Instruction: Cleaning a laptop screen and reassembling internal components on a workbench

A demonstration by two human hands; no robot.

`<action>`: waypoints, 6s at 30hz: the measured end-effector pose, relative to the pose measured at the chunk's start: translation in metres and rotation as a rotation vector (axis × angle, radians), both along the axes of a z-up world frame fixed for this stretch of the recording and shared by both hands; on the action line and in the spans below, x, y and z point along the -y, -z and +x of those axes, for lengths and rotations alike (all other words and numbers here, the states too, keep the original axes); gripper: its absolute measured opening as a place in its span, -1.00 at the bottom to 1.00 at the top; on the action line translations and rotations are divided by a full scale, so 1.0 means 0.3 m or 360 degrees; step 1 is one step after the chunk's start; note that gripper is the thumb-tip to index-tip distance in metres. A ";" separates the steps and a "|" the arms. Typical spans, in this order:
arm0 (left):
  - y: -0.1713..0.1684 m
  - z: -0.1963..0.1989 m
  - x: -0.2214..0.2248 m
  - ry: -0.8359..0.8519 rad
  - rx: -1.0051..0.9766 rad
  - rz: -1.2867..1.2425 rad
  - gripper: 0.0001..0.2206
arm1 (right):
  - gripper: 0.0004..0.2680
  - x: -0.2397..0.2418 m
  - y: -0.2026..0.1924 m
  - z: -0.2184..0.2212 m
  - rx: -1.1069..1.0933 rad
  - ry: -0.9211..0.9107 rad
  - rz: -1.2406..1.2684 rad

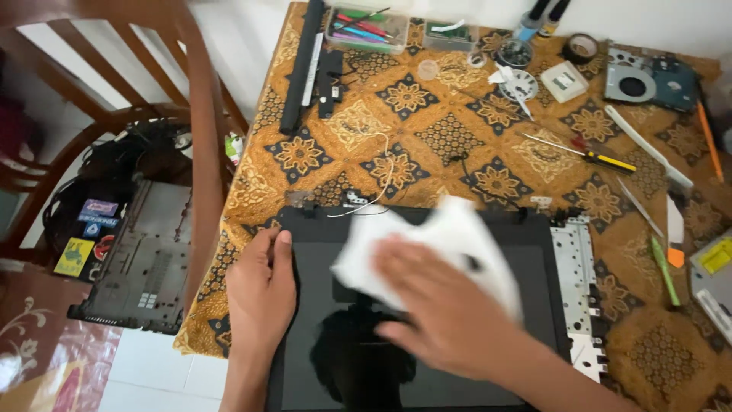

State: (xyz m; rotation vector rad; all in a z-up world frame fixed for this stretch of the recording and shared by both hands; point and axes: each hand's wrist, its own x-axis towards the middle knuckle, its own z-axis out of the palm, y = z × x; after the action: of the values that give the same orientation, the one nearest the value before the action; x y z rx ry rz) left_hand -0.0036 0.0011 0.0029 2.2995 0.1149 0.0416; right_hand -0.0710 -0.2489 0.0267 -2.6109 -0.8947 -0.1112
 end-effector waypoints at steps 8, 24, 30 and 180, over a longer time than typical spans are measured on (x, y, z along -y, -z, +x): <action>0.007 0.004 -0.001 -0.0007 0.0041 0.0029 -0.72 | -0.49 -0.230 -0.048 0.130 0.0177 -0.0294 0.0131; 0.003 0.007 0.002 -0.0097 -0.0084 -0.0003 -0.70 | -0.61 0.178 -0.029 0.069 0.0123 0.0198 0.0016; 0.015 -0.001 -0.006 -0.0023 -0.0005 -0.0003 -0.69 | -0.57 0.004 -0.022 0.148 0.0184 -0.0005 -0.0024; 0.009 -0.021 0.007 -0.0248 -0.0053 0.0003 -0.65 | -0.92 0.626 -0.154 0.151 -0.0986 0.1363 0.0662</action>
State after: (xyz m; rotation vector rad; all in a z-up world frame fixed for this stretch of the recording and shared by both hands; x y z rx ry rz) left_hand -0.0097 -0.0010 0.0002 2.2893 0.3112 0.0832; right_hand -0.0257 -0.4368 0.0730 -2.2218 0.4301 0.2503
